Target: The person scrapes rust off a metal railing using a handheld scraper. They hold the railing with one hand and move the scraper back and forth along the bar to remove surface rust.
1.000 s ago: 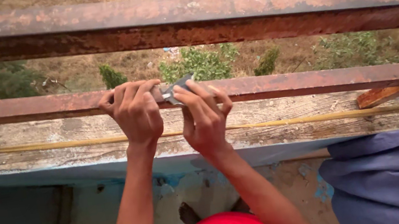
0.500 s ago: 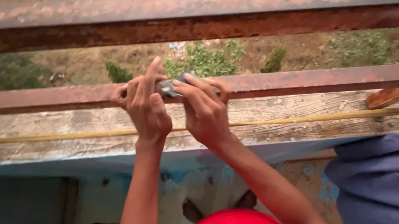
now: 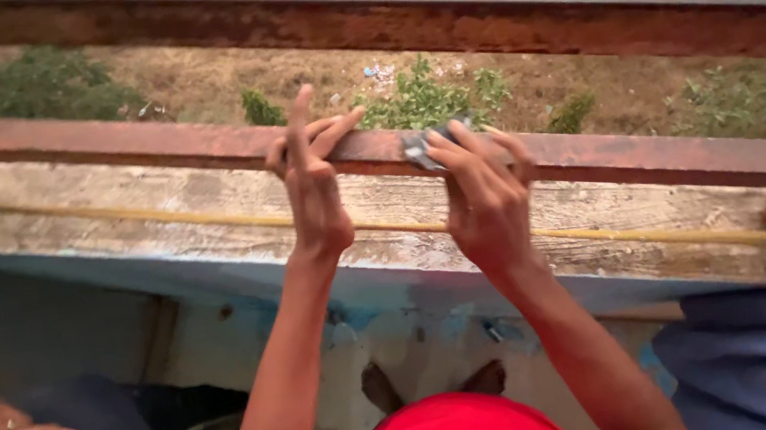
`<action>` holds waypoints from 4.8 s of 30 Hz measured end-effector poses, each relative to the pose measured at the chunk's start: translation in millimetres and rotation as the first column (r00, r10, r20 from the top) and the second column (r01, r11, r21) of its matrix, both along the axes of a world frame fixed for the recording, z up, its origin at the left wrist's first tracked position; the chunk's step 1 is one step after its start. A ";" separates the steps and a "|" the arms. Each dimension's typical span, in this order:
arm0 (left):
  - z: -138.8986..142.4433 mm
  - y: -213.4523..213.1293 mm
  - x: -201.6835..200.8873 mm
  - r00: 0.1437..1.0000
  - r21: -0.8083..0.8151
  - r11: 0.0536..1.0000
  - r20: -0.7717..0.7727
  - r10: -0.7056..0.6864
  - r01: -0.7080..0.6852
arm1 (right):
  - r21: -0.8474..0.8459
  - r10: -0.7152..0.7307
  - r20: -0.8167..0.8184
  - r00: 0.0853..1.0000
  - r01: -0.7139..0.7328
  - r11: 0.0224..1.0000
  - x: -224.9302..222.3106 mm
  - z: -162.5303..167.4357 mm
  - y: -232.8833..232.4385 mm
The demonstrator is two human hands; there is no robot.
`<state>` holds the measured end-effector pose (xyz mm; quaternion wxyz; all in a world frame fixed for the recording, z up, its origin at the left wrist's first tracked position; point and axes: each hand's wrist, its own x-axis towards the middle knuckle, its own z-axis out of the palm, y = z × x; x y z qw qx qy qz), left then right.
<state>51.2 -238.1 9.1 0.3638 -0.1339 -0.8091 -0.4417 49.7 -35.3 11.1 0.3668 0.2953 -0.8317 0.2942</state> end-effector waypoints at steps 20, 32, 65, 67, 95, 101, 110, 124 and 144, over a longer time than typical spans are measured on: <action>16.4 -5.6 -33.8 0.960 -0.569 0.780 -0.068 0.272 -0.262 | -0.037 -0.032 0.003 0.999 0.032 0.999 1.1 -26.8 -16.4; 8.7 -4.4 -38.0 0.957 -0.571 0.772 -0.104 0.270 -0.280 | -0.061 -0.094 -0.020 0.995 0.093 0.994 0.0 -13.4 -13.5; 2.3 5.0 -40.4 0.910 -0.467 0.785 -0.277 0.309 -0.408 | -0.050 -0.116 -0.019 0.993 0.114 0.992 1.0 -18.7 -15.9; 2.4 5.2 -42.0 0.909 -0.465 0.785 -0.277 0.311 -0.410 | -0.061 -0.125 -0.019 0.992 0.124 0.990 3.4 -17.6 -1.5; 1.3 9.5 -38.6 0.905 -0.456 0.785 -0.277 0.322 -0.419 | -0.069 -0.092 -0.013 0.996 0.091 0.993 9.2 -25.5 25.0; -0.5 10.0 -41.0 0.907 -0.452 0.788 -0.251 0.338 -0.418 | -0.215 -0.320 0.026 0.947 0.318 0.923 6.5 -22.2 59.0; 1.3 9.6 -41.3 0.910 -0.462 0.785 -0.250 0.331 -0.412 | -0.110 -0.204 -0.003 0.979 0.202 0.973 7.1 -20.3 37.9; 9.8 10.4 -43.1 0.914 -0.452 0.796 -0.250 0.319 -0.402 | -0.157 -0.106 -0.073 0.992 0.094 0.983 2.0 -42.3 17.2; 7.0 7.9 -46.0 0.916 -0.455 0.795 -0.233 0.328 -0.401 | -0.146 -0.202 0.023 0.979 0.203 0.968 9.0 -16.2 46.1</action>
